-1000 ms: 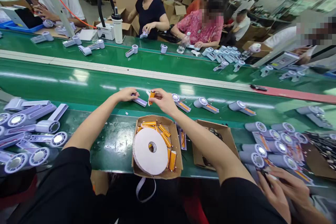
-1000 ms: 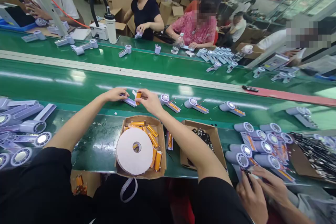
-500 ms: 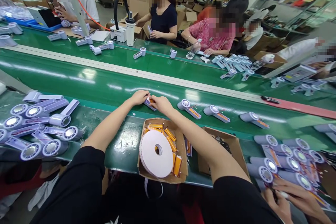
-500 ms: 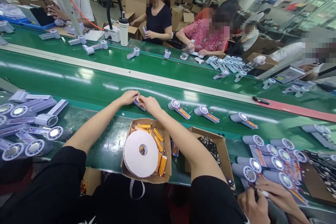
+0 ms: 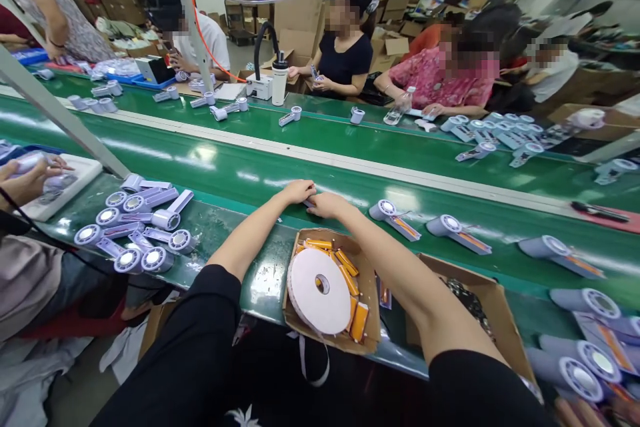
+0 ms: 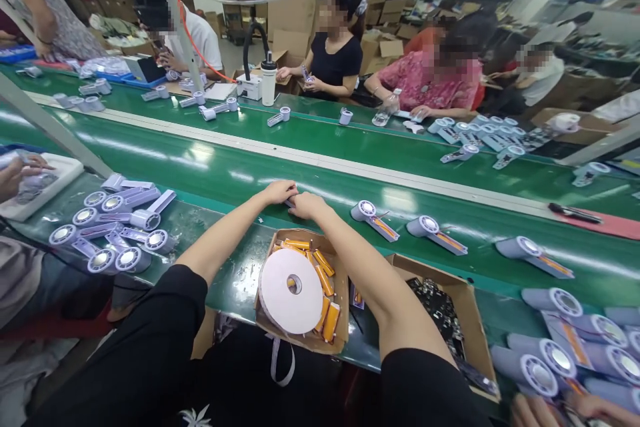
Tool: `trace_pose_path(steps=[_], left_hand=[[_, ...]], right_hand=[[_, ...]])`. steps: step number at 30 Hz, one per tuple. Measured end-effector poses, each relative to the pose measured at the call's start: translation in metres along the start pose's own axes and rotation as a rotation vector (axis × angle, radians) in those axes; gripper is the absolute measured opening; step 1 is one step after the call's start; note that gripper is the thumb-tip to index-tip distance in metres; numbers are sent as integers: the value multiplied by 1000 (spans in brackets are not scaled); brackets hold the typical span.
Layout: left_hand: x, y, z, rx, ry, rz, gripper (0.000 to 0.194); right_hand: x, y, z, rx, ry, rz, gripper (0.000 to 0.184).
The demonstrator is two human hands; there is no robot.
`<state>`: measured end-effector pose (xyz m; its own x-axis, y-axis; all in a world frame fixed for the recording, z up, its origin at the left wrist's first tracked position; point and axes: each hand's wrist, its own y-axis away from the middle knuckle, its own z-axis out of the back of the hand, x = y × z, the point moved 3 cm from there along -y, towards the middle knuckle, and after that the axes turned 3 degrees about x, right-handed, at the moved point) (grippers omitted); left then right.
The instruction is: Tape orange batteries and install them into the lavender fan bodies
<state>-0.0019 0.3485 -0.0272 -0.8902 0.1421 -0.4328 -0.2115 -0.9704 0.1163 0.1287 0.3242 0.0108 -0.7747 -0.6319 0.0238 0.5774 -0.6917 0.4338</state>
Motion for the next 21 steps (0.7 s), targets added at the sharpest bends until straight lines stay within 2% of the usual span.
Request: trace_pose_path(steps=[2, 4, 5, 6, 7, 9, 11, 13, 15, 18, 19, 21], left_hand=[[-13, 19, 12, -32, -27, 1, 19], [-30, 56, 20, -94, -46, -11, 26], [-40, 81, 20, -112, -56, -65, 31], [-51, 108, 16, -109, -66, -151, 36], [-64, 137, 10, -74, -88, -304, 41], [-88, 193, -7, 79, -172, -600, 56], [-99, 232, -19, 215, -275, -722, 69], [-99, 249, -21, 277, -354, -718, 72], [-94, 253, -14, 239, -385, -709, 69], [-90, 261, 3, -22, -349, -694, 71], [-90, 267, 7, -130, -329, -679, 72], [-91, 284, 10, -292, -295, -639, 72]], right_hand=[[-8, 35, 8, -75, -55, 14, 48], [-21, 91, 5, -281, -221, 82, 40], [-28, 126, -2, -415, -355, 149, 37], [-35, 162, -12, -521, -496, 218, 37], [-41, 196, -26, -583, -608, 267, 39], [-50, 255, -56, -632, -780, 313, 48], [-50, 292, -80, -633, -889, 274, 56], [-45, 311, -95, -648, -952, 203, 58], [-36, 316, -107, -694, -1012, 119, 57], [-8, 310, -123, -680, -1190, 39, 58], [8, 305, -129, -620, -1259, 72, 61], [49, 293, -139, -471, -1361, 244, 62]])
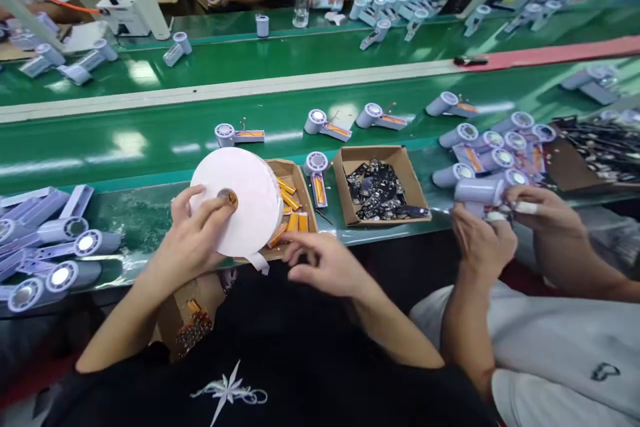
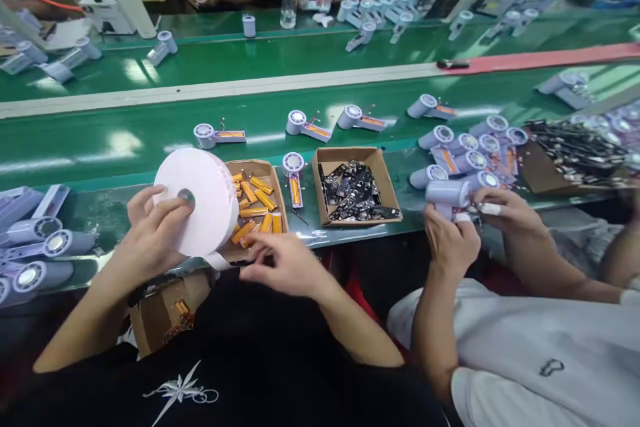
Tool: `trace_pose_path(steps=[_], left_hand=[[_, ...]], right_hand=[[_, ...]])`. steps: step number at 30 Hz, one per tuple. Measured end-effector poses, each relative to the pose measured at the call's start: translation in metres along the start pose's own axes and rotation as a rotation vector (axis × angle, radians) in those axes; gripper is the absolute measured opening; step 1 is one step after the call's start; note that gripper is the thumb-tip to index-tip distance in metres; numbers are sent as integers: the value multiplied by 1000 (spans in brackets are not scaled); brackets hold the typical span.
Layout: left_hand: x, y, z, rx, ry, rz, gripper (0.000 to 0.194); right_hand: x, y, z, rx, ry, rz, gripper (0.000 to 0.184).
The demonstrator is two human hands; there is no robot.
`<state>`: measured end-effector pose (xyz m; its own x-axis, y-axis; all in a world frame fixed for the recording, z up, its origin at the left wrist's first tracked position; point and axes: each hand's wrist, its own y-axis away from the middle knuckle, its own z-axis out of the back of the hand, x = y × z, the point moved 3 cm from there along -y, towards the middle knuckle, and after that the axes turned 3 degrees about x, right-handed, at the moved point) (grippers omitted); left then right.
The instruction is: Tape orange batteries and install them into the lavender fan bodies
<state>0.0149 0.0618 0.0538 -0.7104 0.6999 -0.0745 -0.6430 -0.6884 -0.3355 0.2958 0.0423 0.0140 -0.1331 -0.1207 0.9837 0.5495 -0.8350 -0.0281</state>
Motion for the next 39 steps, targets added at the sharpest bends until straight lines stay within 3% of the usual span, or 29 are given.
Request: trace_pose_path(steps=[3, 5, 7, 9, 10, 11, 13, 15, 17, 21, 24, 27, 29, 32, 35, 39], left_hand=[[-11, 20, 3, -101, -9, 61, 77], [-7, 33, 5, -183, -13, 121, 81], [4, 47, 8, -275, 15, 216, 82], [14, 59, 10, -333, 52, 291, 79], [17, 64, 10, -341, 61, 310, 77], [17, 67, 8, -337, 59, 317, 76], [14, 68, 1, -306, 42, 296, 75], [9, 65, -10, -280, 39, 260, 73], [4, 60, -20, -276, 41, 221, 72], [0, 56, -31, -258, 48, 202, 74], [-1, 61, -28, -243, 25, 215, 73], [-4, 65, -23, -210, -16, 220, 70], [-8, 65, -21, -190, -43, 214, 70], [-13, 63, -20, -165, -86, 218, 69], [-17, 60, -18, -137, -132, 217, 66], [-24, 57, -13, -99, -172, 181, 65]], right_hand=[[-6, -3, -62, 241, -8, 83, 48], [-10, -6, -84, 389, 157, 85, 44], [-11, -11, -85, 643, 313, 61, 31], [-5, -25, -62, 828, 386, 30, 22], [-1, -38, -44, 810, 439, 8, 25], [3, -54, -25, 713, 525, -29, 30], [6, -92, 10, 381, 828, -165, 36], [2, -126, 26, 188, 1091, -324, 42], [-8, -152, 25, 189, 1190, -421, 48], [-19, -172, 26, 246, 1173, -427, 46], [-11, -159, 51, 179, 1071, -405, 28], [5, -128, 74, -60, 668, -220, 30], [14, -105, 74, -152, 339, -36, 33], [21, -75, 52, -142, 65, 95, 44], [27, -56, 32, -131, 69, 119, 51], [39, -45, 27, -213, 265, 156, 55]])
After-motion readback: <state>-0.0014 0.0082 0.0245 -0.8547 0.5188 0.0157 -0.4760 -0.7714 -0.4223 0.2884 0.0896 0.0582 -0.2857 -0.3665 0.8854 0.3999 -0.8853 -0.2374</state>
